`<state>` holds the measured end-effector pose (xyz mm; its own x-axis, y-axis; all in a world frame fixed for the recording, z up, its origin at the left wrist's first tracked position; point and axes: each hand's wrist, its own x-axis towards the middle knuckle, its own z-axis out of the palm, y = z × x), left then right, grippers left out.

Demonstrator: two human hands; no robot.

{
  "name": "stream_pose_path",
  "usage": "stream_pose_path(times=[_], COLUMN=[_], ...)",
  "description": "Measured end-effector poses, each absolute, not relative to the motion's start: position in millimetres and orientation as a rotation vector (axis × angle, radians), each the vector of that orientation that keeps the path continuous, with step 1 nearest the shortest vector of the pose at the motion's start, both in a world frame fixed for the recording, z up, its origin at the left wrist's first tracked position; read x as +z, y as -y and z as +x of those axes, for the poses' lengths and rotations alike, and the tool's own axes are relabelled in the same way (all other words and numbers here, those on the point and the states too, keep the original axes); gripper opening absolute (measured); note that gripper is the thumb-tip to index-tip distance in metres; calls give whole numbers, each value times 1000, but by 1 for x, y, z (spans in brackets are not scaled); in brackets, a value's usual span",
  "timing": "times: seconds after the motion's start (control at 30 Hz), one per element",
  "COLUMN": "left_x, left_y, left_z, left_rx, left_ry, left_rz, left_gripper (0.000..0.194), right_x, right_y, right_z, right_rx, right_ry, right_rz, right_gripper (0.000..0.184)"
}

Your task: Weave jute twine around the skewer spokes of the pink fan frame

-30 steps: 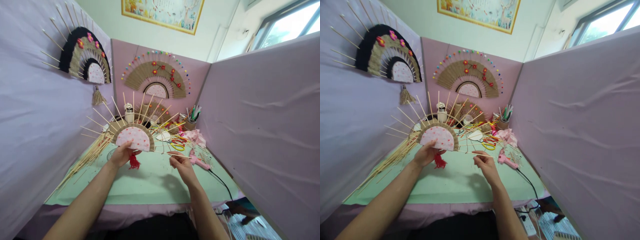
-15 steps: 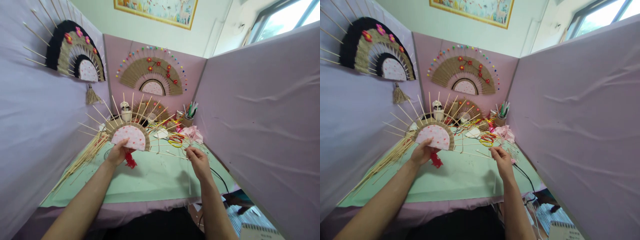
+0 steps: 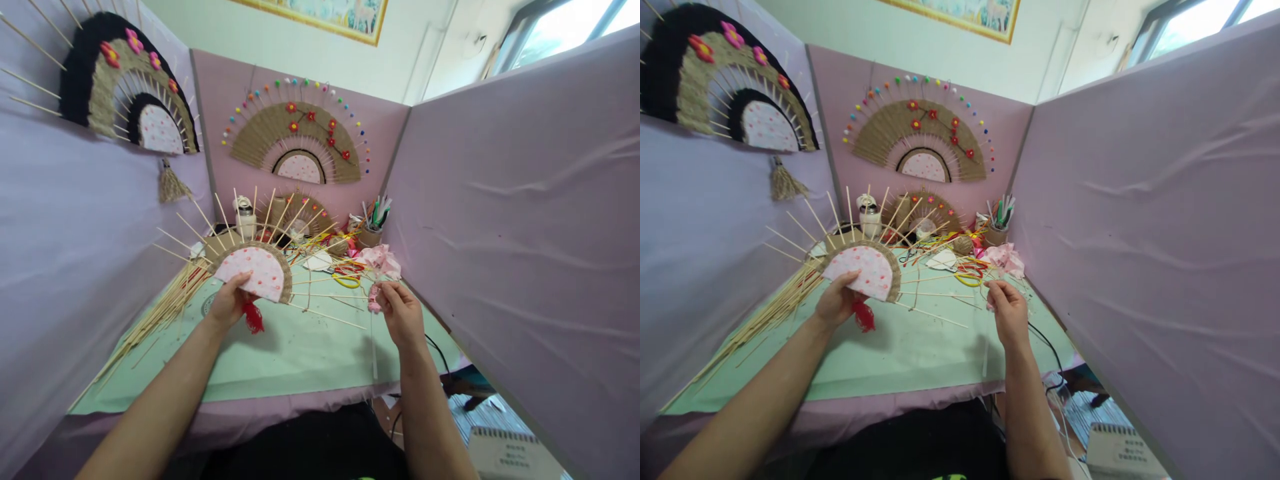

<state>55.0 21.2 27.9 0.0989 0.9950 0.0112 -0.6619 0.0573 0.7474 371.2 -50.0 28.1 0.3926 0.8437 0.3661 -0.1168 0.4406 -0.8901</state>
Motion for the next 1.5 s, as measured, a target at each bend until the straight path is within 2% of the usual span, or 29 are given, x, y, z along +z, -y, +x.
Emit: stream_pose_path(times=[0.73,1.1,1.33,1.5], left_x=[32,34,32,29], left_y=[-21,-21,-23,-25], left_z=[58,56,55,54], left_rx=[1423,1435,1464,1491], left_ry=[-643,-630,-626,-612], left_rz=[662,615,622,640], left_gripper=[12,8,12,18], right_x=[35,9,6,12], right_y=[57,52,52,60], right_z=[367,370,335,312], right_rx=[645,669,724,769], right_ry=[989,1108,1227,1384], right_rz=[-903,-968,-1104,-1131], right_gripper=[22,17,31,29])
